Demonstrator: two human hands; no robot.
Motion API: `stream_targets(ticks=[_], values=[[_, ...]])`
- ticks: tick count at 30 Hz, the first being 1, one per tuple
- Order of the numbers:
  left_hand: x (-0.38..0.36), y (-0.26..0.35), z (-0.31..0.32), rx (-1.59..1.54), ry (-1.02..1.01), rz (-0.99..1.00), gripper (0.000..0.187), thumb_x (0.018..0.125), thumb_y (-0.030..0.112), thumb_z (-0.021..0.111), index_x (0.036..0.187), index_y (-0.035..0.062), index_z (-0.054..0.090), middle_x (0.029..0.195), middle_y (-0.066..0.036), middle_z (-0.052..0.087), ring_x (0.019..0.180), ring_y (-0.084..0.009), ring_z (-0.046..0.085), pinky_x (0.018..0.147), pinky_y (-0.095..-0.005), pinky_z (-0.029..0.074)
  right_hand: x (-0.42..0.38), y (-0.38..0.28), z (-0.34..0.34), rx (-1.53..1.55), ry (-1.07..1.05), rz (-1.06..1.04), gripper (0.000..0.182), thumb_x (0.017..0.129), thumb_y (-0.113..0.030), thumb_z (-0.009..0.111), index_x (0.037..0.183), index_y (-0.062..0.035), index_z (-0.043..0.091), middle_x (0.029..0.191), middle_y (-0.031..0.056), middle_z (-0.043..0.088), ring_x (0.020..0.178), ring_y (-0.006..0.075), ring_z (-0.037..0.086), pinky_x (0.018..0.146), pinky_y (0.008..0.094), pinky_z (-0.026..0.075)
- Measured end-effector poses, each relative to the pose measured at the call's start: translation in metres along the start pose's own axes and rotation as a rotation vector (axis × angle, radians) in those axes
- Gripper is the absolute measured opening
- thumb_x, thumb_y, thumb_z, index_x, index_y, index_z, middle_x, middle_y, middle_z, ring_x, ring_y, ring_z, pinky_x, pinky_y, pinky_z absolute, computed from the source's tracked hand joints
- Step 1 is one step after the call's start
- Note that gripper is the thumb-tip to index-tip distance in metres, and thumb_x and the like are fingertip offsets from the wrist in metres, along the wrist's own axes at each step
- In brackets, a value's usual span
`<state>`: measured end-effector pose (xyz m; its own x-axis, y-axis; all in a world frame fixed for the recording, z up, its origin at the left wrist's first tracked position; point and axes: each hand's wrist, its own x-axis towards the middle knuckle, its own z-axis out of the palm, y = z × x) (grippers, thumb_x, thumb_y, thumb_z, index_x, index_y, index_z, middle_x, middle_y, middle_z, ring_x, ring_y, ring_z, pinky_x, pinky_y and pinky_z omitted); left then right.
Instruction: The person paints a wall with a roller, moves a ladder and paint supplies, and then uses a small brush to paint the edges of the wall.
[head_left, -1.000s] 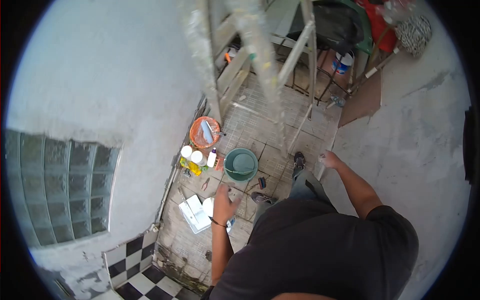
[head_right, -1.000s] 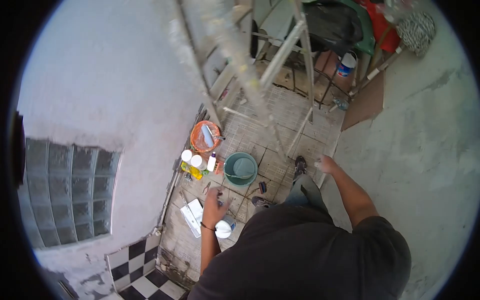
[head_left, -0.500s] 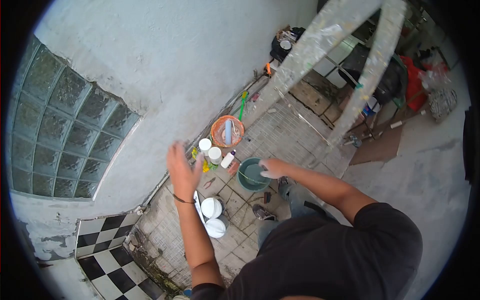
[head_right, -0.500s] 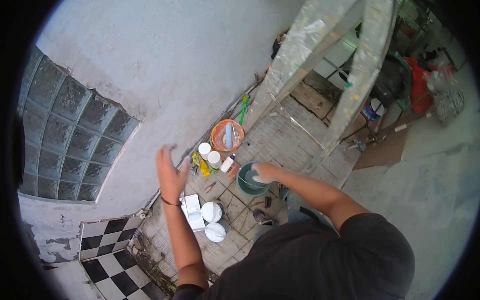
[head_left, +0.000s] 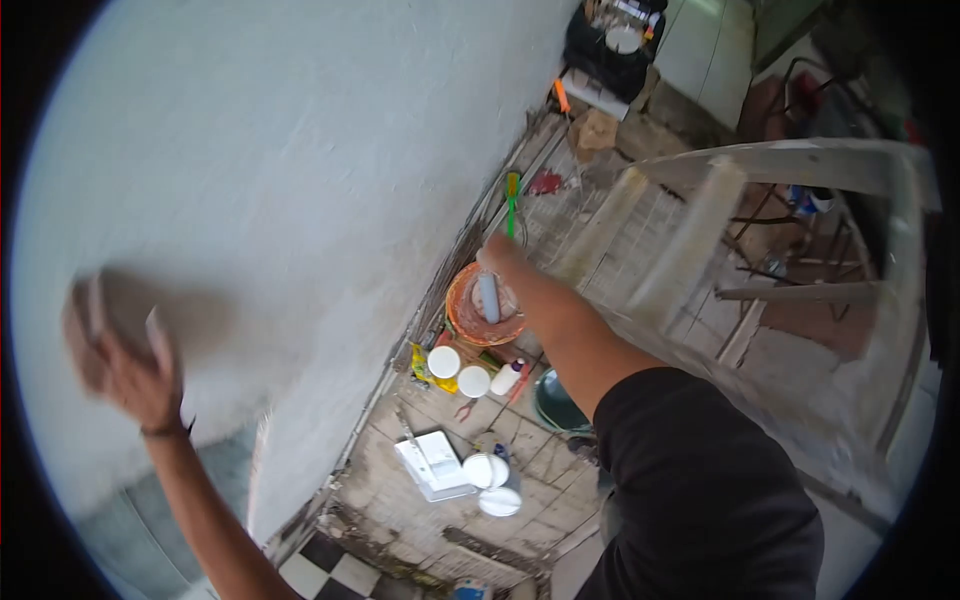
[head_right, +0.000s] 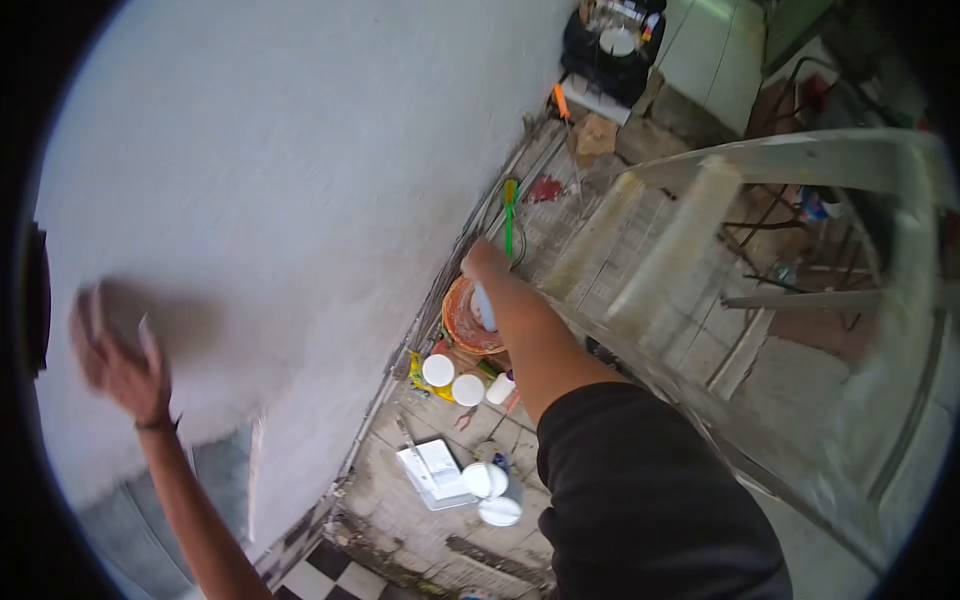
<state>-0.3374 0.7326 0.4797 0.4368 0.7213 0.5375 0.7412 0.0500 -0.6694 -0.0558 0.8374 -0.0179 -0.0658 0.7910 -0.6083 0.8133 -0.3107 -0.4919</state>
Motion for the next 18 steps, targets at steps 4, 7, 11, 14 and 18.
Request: stream_targets(ticks=[4, 7, 11, 14, 18], values=[[-0.013, -0.016, 0.109, 0.049, 0.003, 0.080, 0.064, 0.083, 0.032, 0.056, 0.137, 0.0047, 0.036, 0.138, -0.020, 0.038, 0.128, -0.0355, 0.035, 0.100, -0.0470, 0.037, 0.125, 0.035, 0.001, -0.099, 0.017, 0.178, 0.030, 0.081, -0.019, 0.056, 0.107, -0.0056, 0.063, 0.110, 0.0152, 0.063, 0.105, 0.0292, 0.060, 0.086, 0.0395, 0.049], [0.004, 0.020, 0.198, 0.002, 0.012, 0.148, 0.063, 0.083, 0.035, 0.055, 0.136, 0.0047, 0.037, 0.136, -0.020, 0.039, 0.127, -0.0360, 0.036, 0.099, -0.0474, 0.036, 0.197, 0.089, -0.003, -0.204, -0.123, 0.259, 0.037, 0.077, -0.016, 0.058, 0.112, -0.0034, 0.059, 0.120, 0.0175, 0.057, 0.112, 0.0324, 0.055, 0.089, 0.0443, 0.047], [0.018, 0.074, 0.290, -0.041, 0.058, 0.215, 0.062, 0.084, 0.038, 0.053, 0.134, 0.0045, 0.038, 0.135, -0.020, 0.041, 0.125, -0.0367, 0.037, 0.098, -0.0479, 0.036, 0.289, 0.201, 0.036, -0.634, -0.308, 0.325, 0.043, 0.078, -0.020, 0.063, 0.118, -0.0057, 0.059, 0.128, 0.0151, 0.053, 0.117, 0.0360, 0.050, 0.093, 0.0527, 0.040], [0.026, 0.109, 0.327, -0.039, 0.083, 0.274, 0.062, 0.084, 0.041, 0.052, 0.133, 0.0045, 0.040, 0.133, -0.020, 0.042, 0.124, -0.0372, 0.038, 0.098, -0.0482, 0.036, 0.317, 0.245, 0.046, -0.660, -0.298, 0.603, 0.048, 0.083, -0.027, 0.060, 0.127, -0.0103, 0.053, 0.142, 0.0138, 0.035, 0.131, 0.0367, 0.029, 0.097, 0.0615, 0.028], [0.018, 0.142, 0.342, -0.014, 0.083, 0.309, 0.062, 0.084, 0.044, 0.050, 0.131, 0.0043, 0.041, 0.132, -0.021, 0.043, 0.122, -0.0379, 0.039, 0.097, -0.0487, 0.035, 0.332, 0.286, 0.056, -0.801, -0.226, 0.734, 0.063, 0.084, -0.037, 0.058, 0.140, -0.0161, 0.037, 0.153, 0.0115, 0.007, 0.140, 0.0352, 0.006, 0.101, 0.0606, 0.022]])
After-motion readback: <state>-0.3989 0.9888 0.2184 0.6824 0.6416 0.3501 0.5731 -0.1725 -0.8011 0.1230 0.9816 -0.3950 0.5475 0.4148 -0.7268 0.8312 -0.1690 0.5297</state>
